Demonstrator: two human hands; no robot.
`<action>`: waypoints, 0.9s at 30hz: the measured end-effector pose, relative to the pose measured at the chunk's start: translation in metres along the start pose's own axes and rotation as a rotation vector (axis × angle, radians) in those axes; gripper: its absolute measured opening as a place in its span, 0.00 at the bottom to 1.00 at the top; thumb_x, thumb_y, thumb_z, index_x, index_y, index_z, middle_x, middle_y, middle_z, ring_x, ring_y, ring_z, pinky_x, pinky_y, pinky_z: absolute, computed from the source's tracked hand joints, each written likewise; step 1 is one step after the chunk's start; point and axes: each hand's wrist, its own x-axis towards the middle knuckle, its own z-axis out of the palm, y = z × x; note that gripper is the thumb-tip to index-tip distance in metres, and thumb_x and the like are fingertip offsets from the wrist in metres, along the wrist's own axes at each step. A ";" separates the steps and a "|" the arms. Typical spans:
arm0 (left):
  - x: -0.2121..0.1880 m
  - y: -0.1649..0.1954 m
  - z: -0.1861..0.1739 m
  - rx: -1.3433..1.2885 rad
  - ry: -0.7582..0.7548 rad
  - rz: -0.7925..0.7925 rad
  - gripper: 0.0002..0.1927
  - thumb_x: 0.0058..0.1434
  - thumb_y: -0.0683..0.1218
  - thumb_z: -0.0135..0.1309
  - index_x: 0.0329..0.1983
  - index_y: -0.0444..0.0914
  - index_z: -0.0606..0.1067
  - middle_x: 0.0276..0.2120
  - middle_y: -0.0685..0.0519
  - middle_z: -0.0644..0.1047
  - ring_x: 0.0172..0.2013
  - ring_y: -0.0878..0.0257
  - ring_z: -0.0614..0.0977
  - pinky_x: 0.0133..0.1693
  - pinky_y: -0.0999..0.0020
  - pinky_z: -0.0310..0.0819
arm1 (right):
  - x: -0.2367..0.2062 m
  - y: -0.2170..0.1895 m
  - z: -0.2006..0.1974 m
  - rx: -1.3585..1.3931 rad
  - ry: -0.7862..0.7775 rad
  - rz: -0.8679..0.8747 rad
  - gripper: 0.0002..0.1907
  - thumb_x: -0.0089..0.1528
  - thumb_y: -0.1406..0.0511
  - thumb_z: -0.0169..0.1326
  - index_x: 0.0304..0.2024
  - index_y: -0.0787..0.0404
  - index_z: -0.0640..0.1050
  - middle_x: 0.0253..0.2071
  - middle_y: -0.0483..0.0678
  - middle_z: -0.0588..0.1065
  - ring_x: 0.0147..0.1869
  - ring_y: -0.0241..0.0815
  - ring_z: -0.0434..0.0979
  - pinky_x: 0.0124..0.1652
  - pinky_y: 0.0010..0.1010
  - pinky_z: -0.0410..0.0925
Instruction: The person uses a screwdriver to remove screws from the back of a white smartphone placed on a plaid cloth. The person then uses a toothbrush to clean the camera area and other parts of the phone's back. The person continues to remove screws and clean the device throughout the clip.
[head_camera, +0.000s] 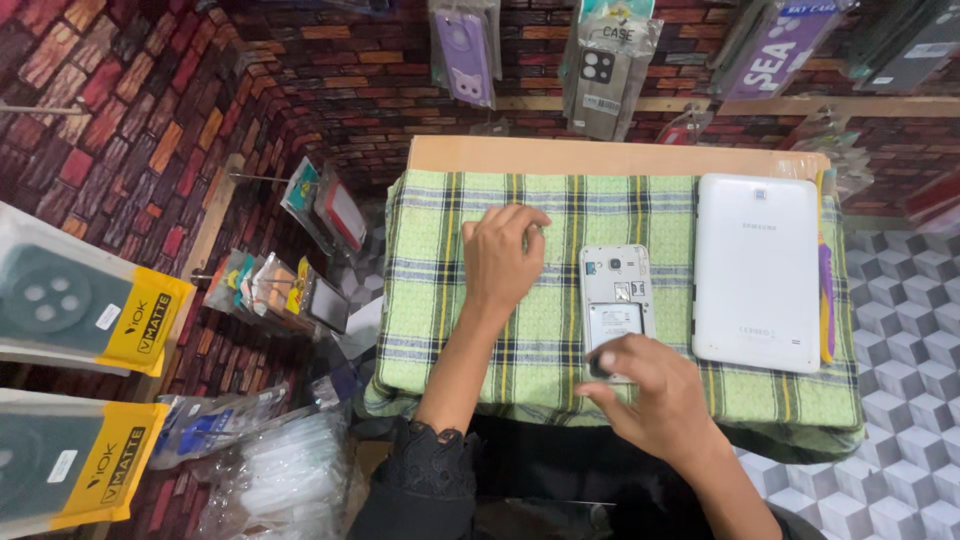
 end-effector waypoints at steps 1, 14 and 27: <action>-0.001 0.001 -0.001 -0.021 -0.012 0.012 0.08 0.61 0.41 0.51 0.36 0.46 0.80 0.37 0.61 0.82 0.40 0.63 0.80 0.46 0.60 0.61 | -0.001 0.001 -0.001 0.056 -0.002 0.023 0.37 0.54 0.71 0.66 0.59 0.49 0.60 0.41 0.48 0.81 0.39 0.47 0.83 0.36 0.36 0.72; 0.003 0.002 -0.007 -0.052 -0.150 0.136 0.06 0.50 0.47 0.57 0.31 0.50 0.81 0.45 0.64 0.82 0.51 0.62 0.75 0.47 0.57 0.56 | -0.032 0.013 -0.006 0.215 0.112 0.155 0.37 0.58 0.80 0.58 0.62 0.51 0.57 0.52 0.60 0.79 0.54 0.53 0.84 0.47 0.36 0.77; 0.002 0.002 -0.011 -0.050 -0.090 0.197 0.02 0.50 0.46 0.60 0.26 0.48 0.80 0.49 0.65 0.79 0.58 0.59 0.72 0.53 0.54 0.57 | -0.023 -0.003 0.002 0.015 0.195 0.130 0.36 0.57 0.76 0.64 0.57 0.48 0.59 0.45 0.48 0.81 0.49 0.45 0.83 0.45 0.35 0.72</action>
